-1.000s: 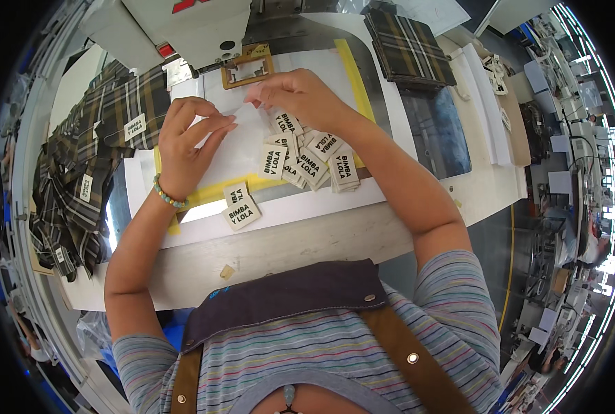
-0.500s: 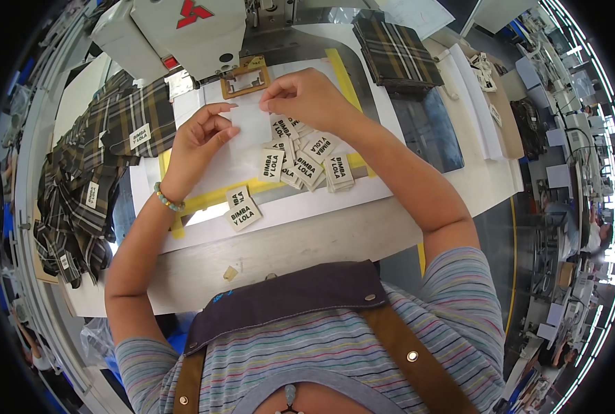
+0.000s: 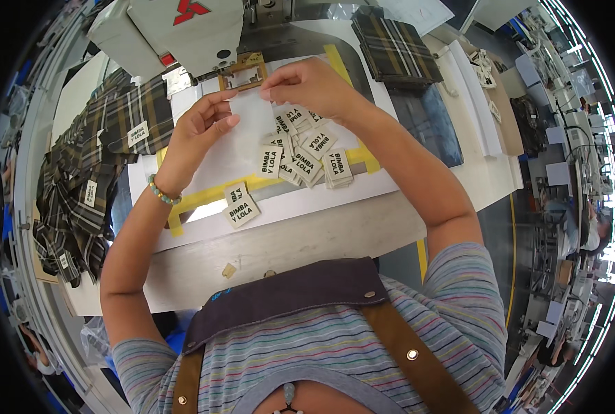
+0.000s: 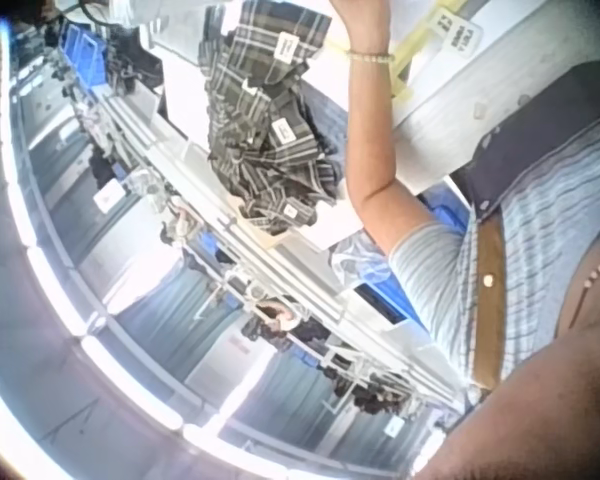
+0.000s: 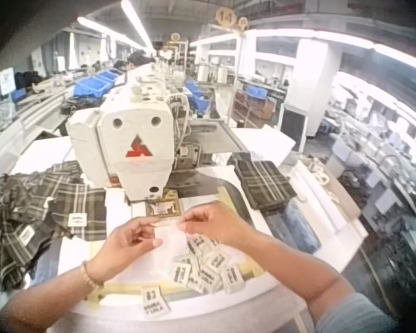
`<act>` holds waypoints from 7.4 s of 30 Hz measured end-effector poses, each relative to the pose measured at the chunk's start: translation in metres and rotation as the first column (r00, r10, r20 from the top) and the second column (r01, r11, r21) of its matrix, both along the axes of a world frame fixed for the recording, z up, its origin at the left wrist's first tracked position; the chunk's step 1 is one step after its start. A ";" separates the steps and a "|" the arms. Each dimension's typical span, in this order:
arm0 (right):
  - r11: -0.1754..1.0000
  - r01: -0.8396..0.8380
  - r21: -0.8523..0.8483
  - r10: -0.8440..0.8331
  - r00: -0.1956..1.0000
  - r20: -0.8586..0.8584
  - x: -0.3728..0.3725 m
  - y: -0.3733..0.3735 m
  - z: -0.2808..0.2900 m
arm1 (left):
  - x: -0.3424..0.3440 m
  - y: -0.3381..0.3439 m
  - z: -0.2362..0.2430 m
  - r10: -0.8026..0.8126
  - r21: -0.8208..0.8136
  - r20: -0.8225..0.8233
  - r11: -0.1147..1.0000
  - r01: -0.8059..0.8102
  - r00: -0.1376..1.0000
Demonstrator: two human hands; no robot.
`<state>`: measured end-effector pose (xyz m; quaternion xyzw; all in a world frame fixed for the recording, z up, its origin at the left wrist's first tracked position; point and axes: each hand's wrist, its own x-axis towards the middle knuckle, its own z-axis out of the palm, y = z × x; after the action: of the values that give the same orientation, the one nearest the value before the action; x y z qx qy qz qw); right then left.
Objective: The person repeatedly picks up plaid fabric pieces and small white labels, aligns them under a sewing machine, and sews the labels onto the fabric. The finished pieces are placed into a growing stack on the left side of the table.
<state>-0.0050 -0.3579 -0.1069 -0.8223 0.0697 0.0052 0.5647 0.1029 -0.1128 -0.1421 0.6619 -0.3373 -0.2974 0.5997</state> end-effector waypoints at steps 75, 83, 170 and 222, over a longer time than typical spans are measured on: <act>0.515 0.091 -0.852 0.235 0.941 0.243 -0.004 0.015 -0.063 | 0.011 -0.014 -0.033 -0.310 0.372 0.890 0.917 -0.142 0.334; 0.555 0.129 -0.822 0.241 0.921 0.307 -0.010 0.002 -0.053 | 0.016 -0.015 -0.033 -0.307 0.359 0.893 0.927 -0.112 0.329; 0.223 0.443 -0.868 0.514 0.703 0.491 -0.016 -0.057 -0.033 | 0.014 -0.046 -0.013 -0.037 0.035 0.997 0.999 -0.028 -0.074; 0.537 0.056 -0.842 0.335 0.901 0.274 -0.034 -0.034 -0.055 | 0.012 0.056 -0.016 -0.058 0.116 0.948 0.979 -0.170 0.313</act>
<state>-0.0385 -0.3917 -0.1622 -0.9752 -0.1222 -0.1518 0.1052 0.1149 -0.0570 -0.1583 0.7766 -0.5702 0.1359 0.2309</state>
